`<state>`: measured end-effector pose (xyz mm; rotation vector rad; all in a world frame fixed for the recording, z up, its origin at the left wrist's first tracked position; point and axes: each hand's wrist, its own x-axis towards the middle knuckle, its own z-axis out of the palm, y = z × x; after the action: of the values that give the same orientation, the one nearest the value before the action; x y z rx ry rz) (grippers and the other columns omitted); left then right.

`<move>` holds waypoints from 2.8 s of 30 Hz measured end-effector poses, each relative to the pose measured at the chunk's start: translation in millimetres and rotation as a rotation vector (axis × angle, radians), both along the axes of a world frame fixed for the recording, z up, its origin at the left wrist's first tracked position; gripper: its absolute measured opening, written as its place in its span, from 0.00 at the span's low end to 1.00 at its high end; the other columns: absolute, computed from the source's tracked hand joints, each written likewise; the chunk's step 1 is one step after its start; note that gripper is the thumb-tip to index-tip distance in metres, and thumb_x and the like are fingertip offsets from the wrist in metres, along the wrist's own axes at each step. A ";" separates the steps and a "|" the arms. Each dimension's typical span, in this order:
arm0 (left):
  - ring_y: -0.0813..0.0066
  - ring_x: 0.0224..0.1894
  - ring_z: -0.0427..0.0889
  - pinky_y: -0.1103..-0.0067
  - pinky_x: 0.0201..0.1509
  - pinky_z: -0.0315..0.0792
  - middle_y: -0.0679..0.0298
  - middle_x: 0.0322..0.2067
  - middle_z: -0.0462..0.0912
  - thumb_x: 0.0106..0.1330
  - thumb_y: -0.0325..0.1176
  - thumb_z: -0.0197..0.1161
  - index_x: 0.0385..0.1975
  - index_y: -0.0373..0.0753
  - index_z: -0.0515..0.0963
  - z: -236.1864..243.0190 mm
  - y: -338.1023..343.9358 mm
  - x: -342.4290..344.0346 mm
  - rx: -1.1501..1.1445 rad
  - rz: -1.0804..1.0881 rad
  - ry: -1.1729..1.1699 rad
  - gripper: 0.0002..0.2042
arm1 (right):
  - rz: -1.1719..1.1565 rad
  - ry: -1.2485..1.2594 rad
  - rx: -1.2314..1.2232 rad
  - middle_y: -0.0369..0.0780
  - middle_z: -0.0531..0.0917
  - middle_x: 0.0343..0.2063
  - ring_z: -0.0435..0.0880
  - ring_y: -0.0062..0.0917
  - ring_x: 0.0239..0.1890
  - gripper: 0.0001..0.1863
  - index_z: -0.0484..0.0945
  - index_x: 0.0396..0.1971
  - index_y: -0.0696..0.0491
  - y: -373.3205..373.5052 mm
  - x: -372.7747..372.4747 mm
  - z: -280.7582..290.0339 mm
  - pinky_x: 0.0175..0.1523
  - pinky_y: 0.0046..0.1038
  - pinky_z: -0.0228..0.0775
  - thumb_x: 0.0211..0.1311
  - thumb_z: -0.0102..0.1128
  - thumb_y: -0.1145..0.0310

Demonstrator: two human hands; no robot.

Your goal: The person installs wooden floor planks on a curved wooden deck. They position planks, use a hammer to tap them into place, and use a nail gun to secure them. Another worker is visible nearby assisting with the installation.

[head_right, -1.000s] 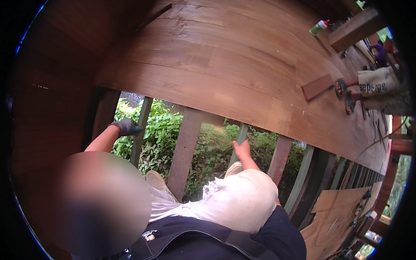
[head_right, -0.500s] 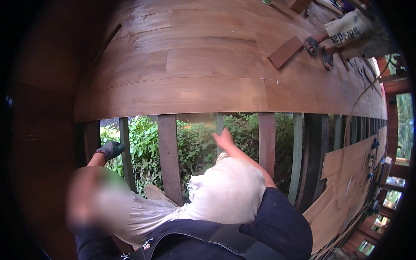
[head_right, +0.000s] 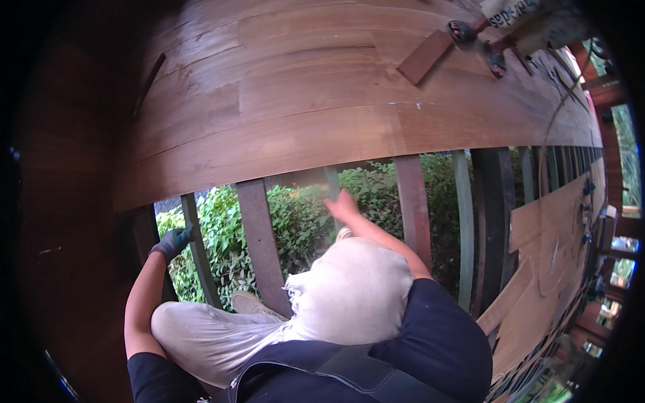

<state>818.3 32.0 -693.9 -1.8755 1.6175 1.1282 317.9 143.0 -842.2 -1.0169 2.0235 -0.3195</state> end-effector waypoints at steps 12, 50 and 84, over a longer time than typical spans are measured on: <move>0.56 0.54 0.81 0.69 0.62 0.71 0.51 0.50 0.83 0.68 0.55 0.53 0.56 0.42 0.78 12.4 7.3 -2.7 0.021 -0.102 -0.064 0.26 | 0.010 -0.022 -0.105 0.56 0.83 0.42 0.83 0.49 0.46 0.31 0.71 0.49 0.63 1.2 -5.5 -28.8 0.52 0.40 0.73 0.53 0.70 0.55; 0.53 0.57 0.79 0.70 0.60 0.71 0.45 0.51 0.81 0.68 0.50 0.56 0.57 0.35 0.74 -12.4 -69.5 -89.2 -0.340 -0.162 0.019 0.26 | -0.005 -0.021 0.099 0.55 0.82 0.43 0.82 0.49 0.48 0.33 0.67 0.52 0.64 2.3 5.7 6.5 0.53 0.42 0.74 0.57 0.66 0.53; 0.39 0.74 0.45 0.60 0.76 0.44 0.35 0.71 0.47 0.63 0.52 0.55 0.70 0.27 0.52 -67.8 -95.0 -180.4 -0.426 -0.142 -0.165 0.43 | -0.227 -0.771 -0.188 0.40 0.78 0.51 0.76 0.25 0.52 0.30 0.63 0.63 0.61 -17.2 -38.5 4.7 0.57 0.28 0.67 0.65 0.64 0.66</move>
<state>637.9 -63.0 -761.7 -2.0005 1.9706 0.5837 279.4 125.7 -837.5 -0.6227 1.4090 -0.8867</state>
